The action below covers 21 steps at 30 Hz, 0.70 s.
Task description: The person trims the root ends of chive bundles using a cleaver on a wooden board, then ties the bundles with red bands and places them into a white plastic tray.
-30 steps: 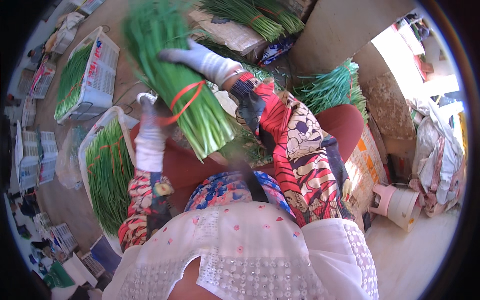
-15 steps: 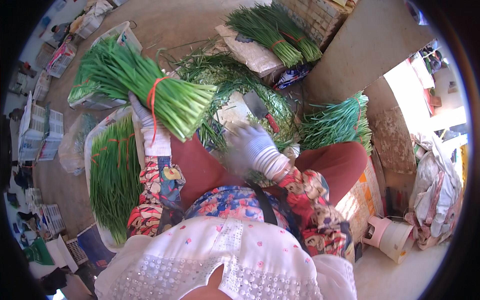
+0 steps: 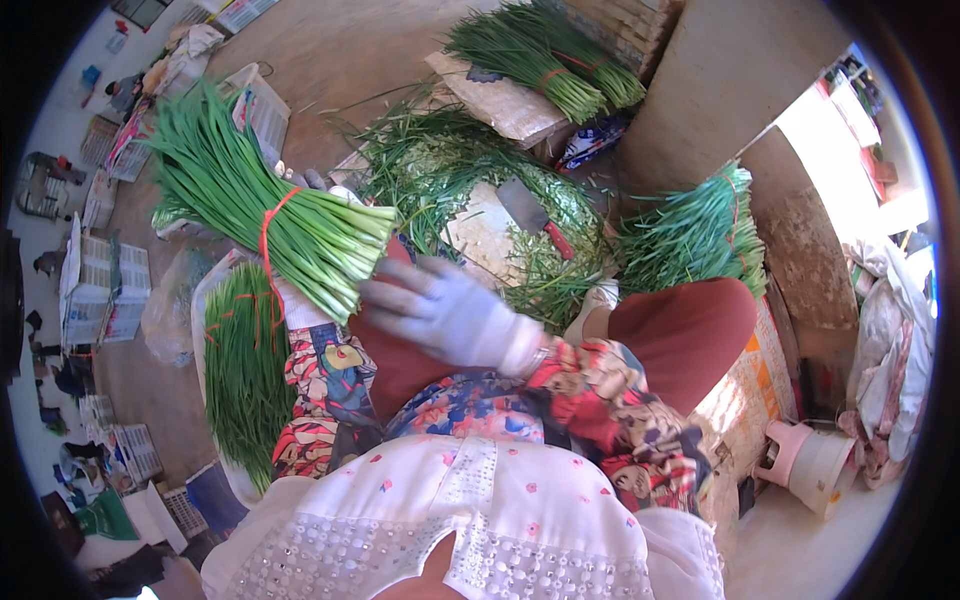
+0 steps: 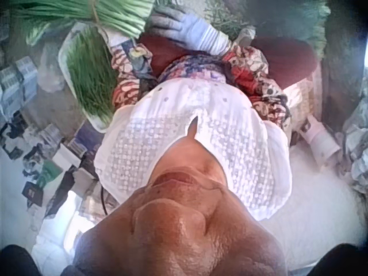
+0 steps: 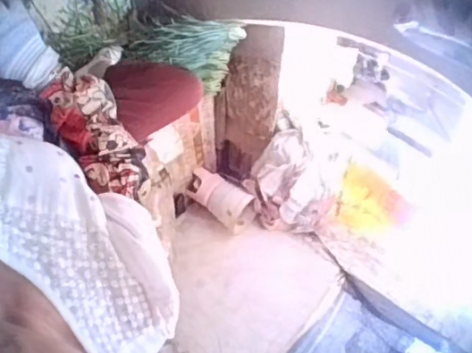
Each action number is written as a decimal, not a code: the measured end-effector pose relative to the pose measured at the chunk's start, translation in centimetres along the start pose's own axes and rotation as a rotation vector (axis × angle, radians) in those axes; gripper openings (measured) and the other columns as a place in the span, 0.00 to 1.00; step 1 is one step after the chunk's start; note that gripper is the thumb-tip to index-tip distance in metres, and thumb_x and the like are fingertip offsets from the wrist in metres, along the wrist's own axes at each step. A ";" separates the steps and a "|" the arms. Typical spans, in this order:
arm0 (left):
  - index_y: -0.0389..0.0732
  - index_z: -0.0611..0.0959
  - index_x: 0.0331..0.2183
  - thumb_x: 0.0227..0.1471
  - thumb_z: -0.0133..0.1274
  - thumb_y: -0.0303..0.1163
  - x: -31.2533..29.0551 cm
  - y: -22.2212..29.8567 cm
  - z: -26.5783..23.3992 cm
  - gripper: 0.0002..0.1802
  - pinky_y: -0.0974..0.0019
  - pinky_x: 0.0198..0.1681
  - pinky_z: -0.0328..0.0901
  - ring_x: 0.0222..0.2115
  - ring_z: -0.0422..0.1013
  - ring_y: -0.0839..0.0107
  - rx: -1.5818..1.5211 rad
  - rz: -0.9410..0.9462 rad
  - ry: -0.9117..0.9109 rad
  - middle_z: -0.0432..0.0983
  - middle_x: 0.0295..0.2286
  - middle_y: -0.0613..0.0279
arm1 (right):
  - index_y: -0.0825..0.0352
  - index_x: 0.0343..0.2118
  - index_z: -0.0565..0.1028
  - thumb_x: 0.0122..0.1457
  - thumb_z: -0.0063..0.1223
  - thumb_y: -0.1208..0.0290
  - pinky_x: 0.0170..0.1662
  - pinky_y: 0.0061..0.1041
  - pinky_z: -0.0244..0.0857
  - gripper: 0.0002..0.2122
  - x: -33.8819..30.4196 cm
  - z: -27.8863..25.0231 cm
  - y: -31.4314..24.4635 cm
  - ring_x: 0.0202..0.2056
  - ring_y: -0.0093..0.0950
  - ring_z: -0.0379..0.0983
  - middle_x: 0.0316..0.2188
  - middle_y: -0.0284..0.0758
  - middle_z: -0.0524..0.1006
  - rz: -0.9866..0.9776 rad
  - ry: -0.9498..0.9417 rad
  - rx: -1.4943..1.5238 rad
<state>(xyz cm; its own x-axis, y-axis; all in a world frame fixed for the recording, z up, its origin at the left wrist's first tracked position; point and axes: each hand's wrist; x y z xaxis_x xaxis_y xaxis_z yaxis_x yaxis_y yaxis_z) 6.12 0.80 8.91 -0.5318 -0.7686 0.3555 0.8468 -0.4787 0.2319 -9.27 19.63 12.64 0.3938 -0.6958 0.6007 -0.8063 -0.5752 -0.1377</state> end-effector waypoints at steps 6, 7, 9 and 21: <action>0.39 0.61 0.60 0.62 0.41 0.46 -1.4 1.7 3.1 0.31 0.57 0.66 0.47 0.61 0.54 0.63 -0.135 -0.198 0.083 0.60 0.59 0.54 | 0.62 0.39 0.77 0.46 0.62 0.61 0.32 0.35 0.68 0.17 1.9 -4.0 0.9 0.30 0.37 0.74 0.28 0.35 0.75 0.529 0.310 0.187; 0.39 0.61 0.60 0.62 0.42 0.46 -1.4 2.0 3.6 0.31 0.56 0.66 0.47 0.61 0.54 0.63 -0.146 -0.204 0.091 0.60 0.58 0.54 | 0.62 0.39 0.77 0.46 0.62 0.61 0.32 0.35 0.68 0.17 3.0 -4.6 0.5 0.30 0.37 0.74 0.28 0.35 0.75 0.526 0.312 0.198; 0.38 0.61 0.60 0.62 0.41 0.45 -1.7 2.0 4.0 0.30 0.57 0.65 0.48 0.60 0.55 0.64 -0.082 -0.166 0.189 0.60 0.58 0.54 | 0.63 0.40 0.78 0.45 0.66 0.60 0.31 0.33 0.68 0.20 4.6 -5.3 0.0 0.29 0.37 0.74 0.29 0.37 0.76 0.457 0.248 0.145; 0.37 0.64 0.56 0.65 0.33 0.44 -1.8 8.7 -2.7 0.26 0.57 0.62 0.53 0.54 0.64 0.64 0.207 0.198 0.519 0.67 0.53 0.53 | 0.60 0.27 0.74 0.44 0.57 0.68 0.30 0.36 0.66 0.06 -3.2 -5.5 1.7 0.27 0.36 0.72 0.24 0.35 0.71 0.324 -0.316 0.103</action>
<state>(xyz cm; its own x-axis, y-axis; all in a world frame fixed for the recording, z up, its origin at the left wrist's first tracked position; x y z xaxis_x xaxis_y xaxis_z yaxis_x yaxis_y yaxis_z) 14.47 -3.07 7.84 -0.2465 -0.9668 -0.0673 0.8825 -0.2527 0.3967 -14.33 23.20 14.82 0.2571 -0.9344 0.2467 -0.8681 -0.3355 -0.3658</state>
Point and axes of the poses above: each hand's wrist, its own x-axis towards the middle knuckle, its own z-axis out of the palm, y = z × x
